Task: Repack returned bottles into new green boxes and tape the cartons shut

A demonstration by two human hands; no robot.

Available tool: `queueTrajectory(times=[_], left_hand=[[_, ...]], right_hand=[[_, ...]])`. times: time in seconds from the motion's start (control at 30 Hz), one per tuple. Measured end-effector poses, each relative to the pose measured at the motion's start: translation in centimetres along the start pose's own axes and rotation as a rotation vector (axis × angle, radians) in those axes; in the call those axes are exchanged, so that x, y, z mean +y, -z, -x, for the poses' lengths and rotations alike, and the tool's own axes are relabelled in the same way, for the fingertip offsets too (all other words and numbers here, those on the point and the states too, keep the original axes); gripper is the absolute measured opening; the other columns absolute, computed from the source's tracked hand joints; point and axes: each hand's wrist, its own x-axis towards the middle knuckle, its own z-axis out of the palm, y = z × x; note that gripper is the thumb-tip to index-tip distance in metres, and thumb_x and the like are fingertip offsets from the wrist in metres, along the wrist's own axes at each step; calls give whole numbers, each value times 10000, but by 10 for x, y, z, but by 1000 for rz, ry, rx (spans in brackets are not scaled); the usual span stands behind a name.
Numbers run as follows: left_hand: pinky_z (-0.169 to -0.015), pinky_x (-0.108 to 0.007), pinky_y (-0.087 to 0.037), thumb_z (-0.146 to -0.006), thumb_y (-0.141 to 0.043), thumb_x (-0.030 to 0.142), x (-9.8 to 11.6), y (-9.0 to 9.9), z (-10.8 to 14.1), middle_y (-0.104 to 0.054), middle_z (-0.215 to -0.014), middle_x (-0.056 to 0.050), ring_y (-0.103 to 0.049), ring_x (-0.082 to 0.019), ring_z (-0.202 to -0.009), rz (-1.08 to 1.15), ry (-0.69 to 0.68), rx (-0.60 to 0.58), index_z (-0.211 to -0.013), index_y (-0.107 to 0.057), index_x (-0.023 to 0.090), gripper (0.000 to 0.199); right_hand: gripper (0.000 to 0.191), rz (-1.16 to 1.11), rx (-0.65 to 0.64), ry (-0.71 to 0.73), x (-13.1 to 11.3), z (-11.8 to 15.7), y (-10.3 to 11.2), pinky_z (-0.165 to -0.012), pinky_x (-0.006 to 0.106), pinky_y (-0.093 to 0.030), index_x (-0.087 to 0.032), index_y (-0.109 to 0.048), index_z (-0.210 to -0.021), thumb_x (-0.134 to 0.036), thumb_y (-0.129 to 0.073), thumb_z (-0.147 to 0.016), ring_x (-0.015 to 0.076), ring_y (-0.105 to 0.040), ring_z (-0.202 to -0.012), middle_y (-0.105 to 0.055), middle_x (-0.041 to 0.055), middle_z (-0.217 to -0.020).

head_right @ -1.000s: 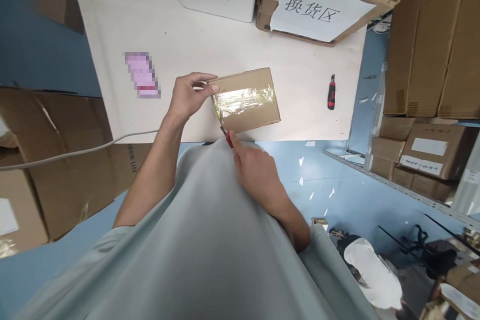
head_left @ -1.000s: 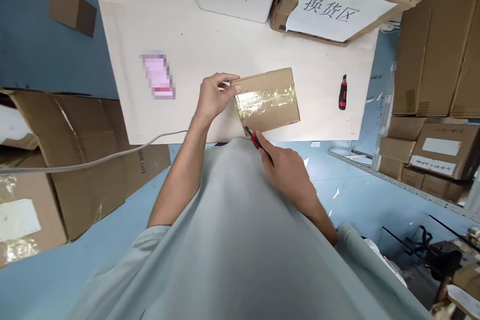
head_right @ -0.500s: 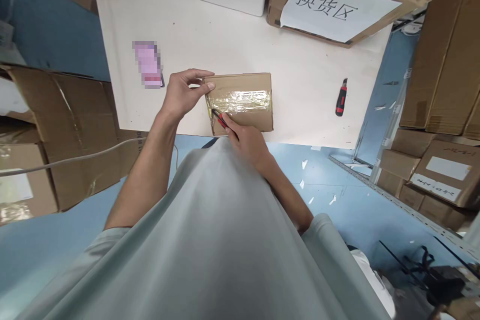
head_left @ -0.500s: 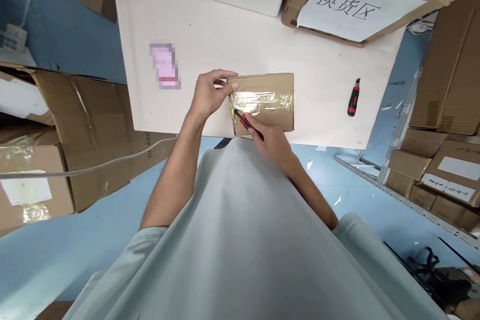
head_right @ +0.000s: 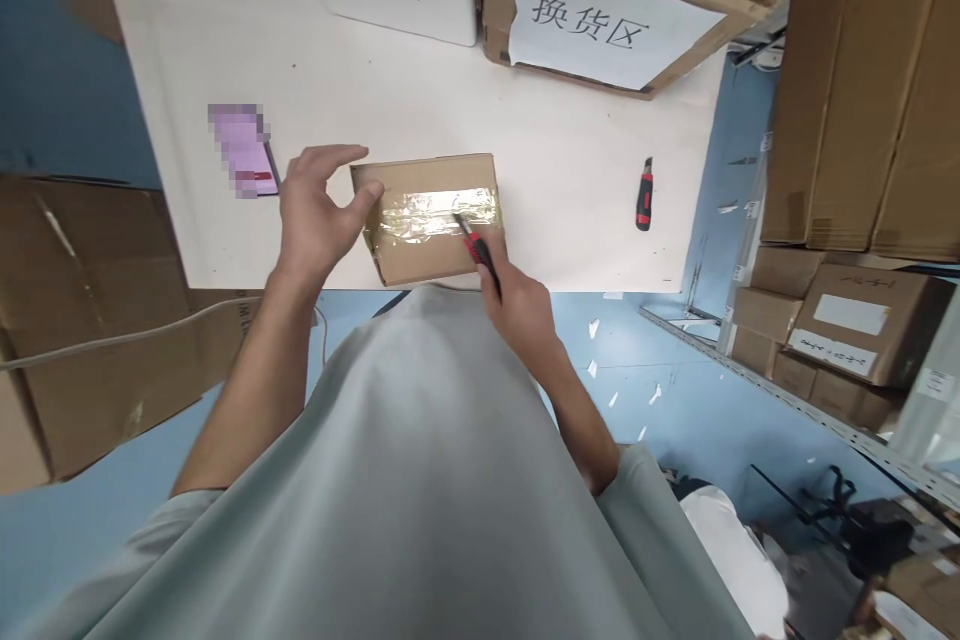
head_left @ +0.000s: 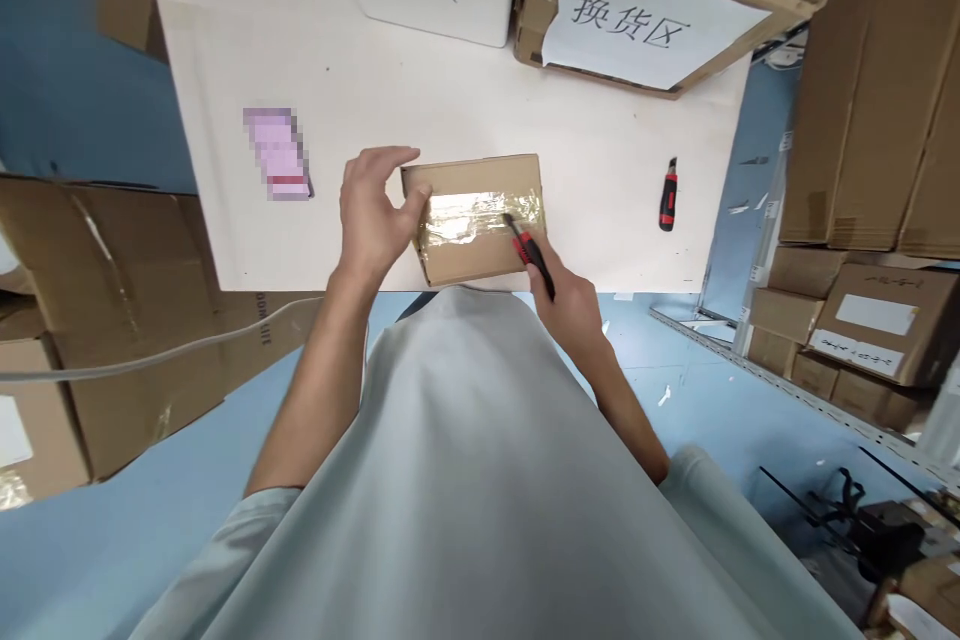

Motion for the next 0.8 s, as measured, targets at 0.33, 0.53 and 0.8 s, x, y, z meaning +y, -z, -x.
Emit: queueTrajectory(times=[0.33,0.53,0.8], left_hand=[[-1408,-763,-288,-1088,-630,514,43,-92,4,-772,-1376,-78,-530,-391,-1635,11,-356,-312,-1170,-785,344,244],[-1412,-771,-274,-1074,-642,460,31,-97,4,-775,-1378,-80,-531,-389,-1634,56,-367,-296,-1146,-795,342,207],[-1421,-738,-293,-1125,-567,459,32,-98,6,-793,-1338,-73,-550,-357,-1620,111,-376,-278,-1138,-793,354,249]], right_hand=[[708,-140,189,-201,19,8,1,-952,413,-632,-185,-190,-1873,-366,-266,-1192,287,-796,-1044,-847,143,-1261],[684,73,121,-232,-11,-9,3,-966,386,-605,-218,-170,-1890,-333,-215,-1218,293,-775,-1098,-798,159,-1315],[832,393,26,-396,-61,-10,5,-925,414,-640,-275,-3,-1899,-196,-401,-1173,287,-802,-1006,-751,193,-1281]])
